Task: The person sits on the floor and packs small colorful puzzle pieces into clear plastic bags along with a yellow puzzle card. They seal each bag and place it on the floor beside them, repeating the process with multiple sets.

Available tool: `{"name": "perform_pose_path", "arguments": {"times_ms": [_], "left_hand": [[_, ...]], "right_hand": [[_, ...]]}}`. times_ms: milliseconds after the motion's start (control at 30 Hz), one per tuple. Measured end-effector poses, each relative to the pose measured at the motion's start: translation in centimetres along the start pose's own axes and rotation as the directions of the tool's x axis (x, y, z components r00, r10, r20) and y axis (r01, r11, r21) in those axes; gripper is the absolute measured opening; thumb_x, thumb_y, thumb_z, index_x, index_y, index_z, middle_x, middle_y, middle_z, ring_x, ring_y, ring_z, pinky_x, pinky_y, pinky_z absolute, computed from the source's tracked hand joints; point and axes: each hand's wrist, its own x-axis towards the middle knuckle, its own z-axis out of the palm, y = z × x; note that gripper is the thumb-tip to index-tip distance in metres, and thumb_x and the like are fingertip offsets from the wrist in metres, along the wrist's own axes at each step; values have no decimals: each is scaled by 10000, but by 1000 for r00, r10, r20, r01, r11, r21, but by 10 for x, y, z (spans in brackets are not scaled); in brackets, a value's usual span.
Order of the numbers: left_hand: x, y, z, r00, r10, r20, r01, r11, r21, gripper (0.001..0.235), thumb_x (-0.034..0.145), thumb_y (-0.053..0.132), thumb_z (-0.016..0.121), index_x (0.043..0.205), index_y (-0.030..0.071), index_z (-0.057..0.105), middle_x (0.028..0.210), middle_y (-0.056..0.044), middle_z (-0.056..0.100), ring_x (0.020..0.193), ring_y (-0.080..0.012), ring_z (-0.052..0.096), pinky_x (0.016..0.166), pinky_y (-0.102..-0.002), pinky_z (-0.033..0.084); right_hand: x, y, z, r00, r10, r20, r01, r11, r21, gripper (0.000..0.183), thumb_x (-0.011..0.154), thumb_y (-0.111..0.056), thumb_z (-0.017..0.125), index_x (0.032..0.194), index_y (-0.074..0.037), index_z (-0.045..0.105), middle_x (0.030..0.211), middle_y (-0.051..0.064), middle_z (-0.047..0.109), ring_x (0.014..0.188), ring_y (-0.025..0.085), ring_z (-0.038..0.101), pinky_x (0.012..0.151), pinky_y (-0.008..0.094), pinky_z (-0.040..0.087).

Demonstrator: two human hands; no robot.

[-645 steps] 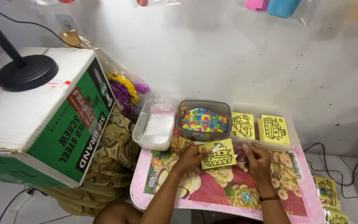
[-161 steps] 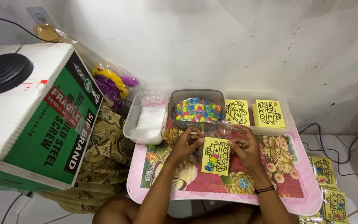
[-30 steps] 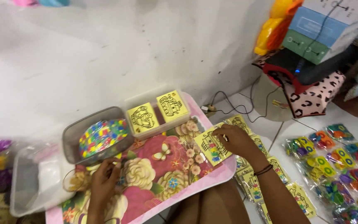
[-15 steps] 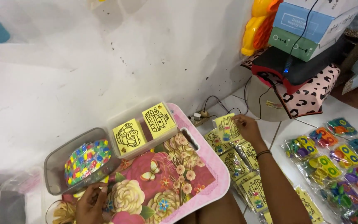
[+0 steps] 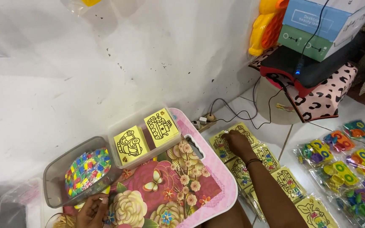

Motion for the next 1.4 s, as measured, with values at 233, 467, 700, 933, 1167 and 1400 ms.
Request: {"name": "perform_pose_path", "arguments": {"times_ms": [233,467,700,933,1167,1400], "left_hand": [[2,-1,-1,1000,-27,14,27,1000,7,228,955,86,660,1119,-69,693,578,-180,597,474,-218,491,466,-332,391],[2,4,0,998,-55,8,55,998,1,215,953,68,665,1106,-78,704,601,-184,608,491,-232,509,475,-334,394],[0,8,1,999,-45,8,45,999,25,206,944,36,665,1118,-67,704,584,-183,614,479,-233,516,467,-339,407],[-5,15,6,999,-37,2,37,998,-48,170,949,19,664,1085,-74,706,593,-165,582,510,-221,502,484,-335,393],[-15,33,13,1000,-15,-10,13,989,-144,175,958,-13,645,1101,-87,713,667,-152,597,574,-203,499,540,-320,393],[-23,50,14,999,10,31,-6,990,-142,177,949,51,668,1075,-54,733,624,-112,581,566,-176,480,535,-312,389]], "right_hand": [[-6,-11,-1,999,31,-29,-32,999,-27,319,905,-150,623,1187,-240,744,1227,83,630,959,275,676,804,391,584],[-27,-16,18,993,-82,87,82,997,11,377,903,-226,632,1274,-278,673,1382,61,541,1107,266,615,845,395,579],[-34,-15,25,990,-57,130,53,998,34,327,942,-281,586,1257,-272,671,1346,5,553,1123,249,599,856,391,578],[-32,-15,18,980,-46,192,44,999,17,405,929,-223,591,1327,-280,632,1402,-6,545,1183,251,583,912,394,576],[-33,-26,-47,999,22,-37,-12,969,246,428,892,-82,607,1294,-216,668,1397,30,547,1108,217,627,936,346,562],[-35,-83,-159,940,6,-341,161,873,461,174,881,-9,659,1016,-35,766,972,43,743,622,161,592,626,288,506]]}}
